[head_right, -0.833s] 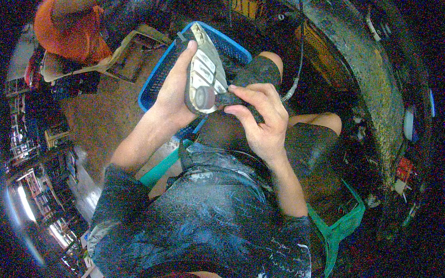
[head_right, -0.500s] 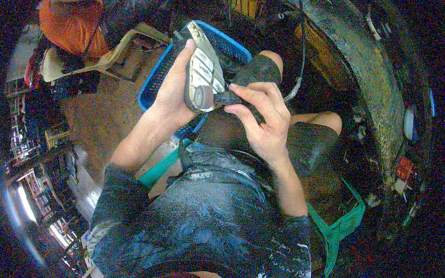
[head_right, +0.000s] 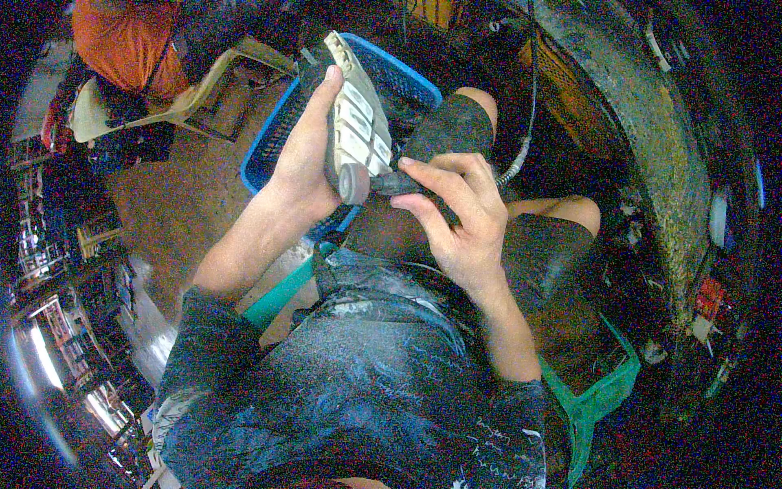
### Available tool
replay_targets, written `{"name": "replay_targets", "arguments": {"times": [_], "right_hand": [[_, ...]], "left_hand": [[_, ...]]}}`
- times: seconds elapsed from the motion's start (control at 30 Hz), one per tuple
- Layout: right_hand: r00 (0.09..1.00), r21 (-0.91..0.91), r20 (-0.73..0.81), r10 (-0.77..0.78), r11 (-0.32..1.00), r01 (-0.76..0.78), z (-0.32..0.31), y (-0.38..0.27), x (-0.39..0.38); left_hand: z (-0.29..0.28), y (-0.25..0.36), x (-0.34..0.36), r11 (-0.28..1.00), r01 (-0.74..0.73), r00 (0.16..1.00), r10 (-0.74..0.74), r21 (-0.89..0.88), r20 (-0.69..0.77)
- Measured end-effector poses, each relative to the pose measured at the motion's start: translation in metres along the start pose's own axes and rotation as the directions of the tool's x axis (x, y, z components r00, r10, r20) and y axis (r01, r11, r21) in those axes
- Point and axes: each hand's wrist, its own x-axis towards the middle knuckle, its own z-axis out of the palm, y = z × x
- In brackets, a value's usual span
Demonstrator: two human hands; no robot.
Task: The person uses a rotary grinding tool to smooth the sole of a sneaker. They hold the shoe with one hand and guide the tool across the tread with the other, repeatedly repositioning the shoe to cover different areas of the sole.
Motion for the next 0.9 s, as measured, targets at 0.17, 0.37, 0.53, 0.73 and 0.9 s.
{"name": "replay_targets", "arguments": {"times": [0.17,0.37,0.53,0.73,0.9], "right_hand": [[0.999,0.023,-0.029,0.014,1.0,-0.014,0.001,0.0035,0.0012],[0.999,-0.031,-0.003,-0.035,0.999,0.035,0.0014,0.0006,-0.0027],[0.999,-0.046,-0.035,-0.003,0.999,0.001,-0.0009,0.0021,0.0002],[0.999,-0.069,-0.013,-0.031,0.997,0.03,0.0017,0.0009,-0.0005],[1.0,-0.055,-0.019,-0.003,0.998,0.002,0.002,0.0015,-0.0014]], "left_hand": [[0.0008,0.0005,-0.0011,1.0,0.0,1.0,0.0,0.004,-0.011],[-0.0018,-0.0003,0.0032,0.999,0.021,0.999,-0.022,-0.025,-0.038],[-0.0057,-0.0027,0.0067,0.999,-0.035,0.999,0.035,-0.017,-0.025],[-0.0065,-0.004,0.0056,0.997,-0.073,0.997,0.073,-0.001,-0.02],[-0.0045,-0.0033,0.007,0.997,-0.072,0.995,0.071,-0.002,-0.063]]}}
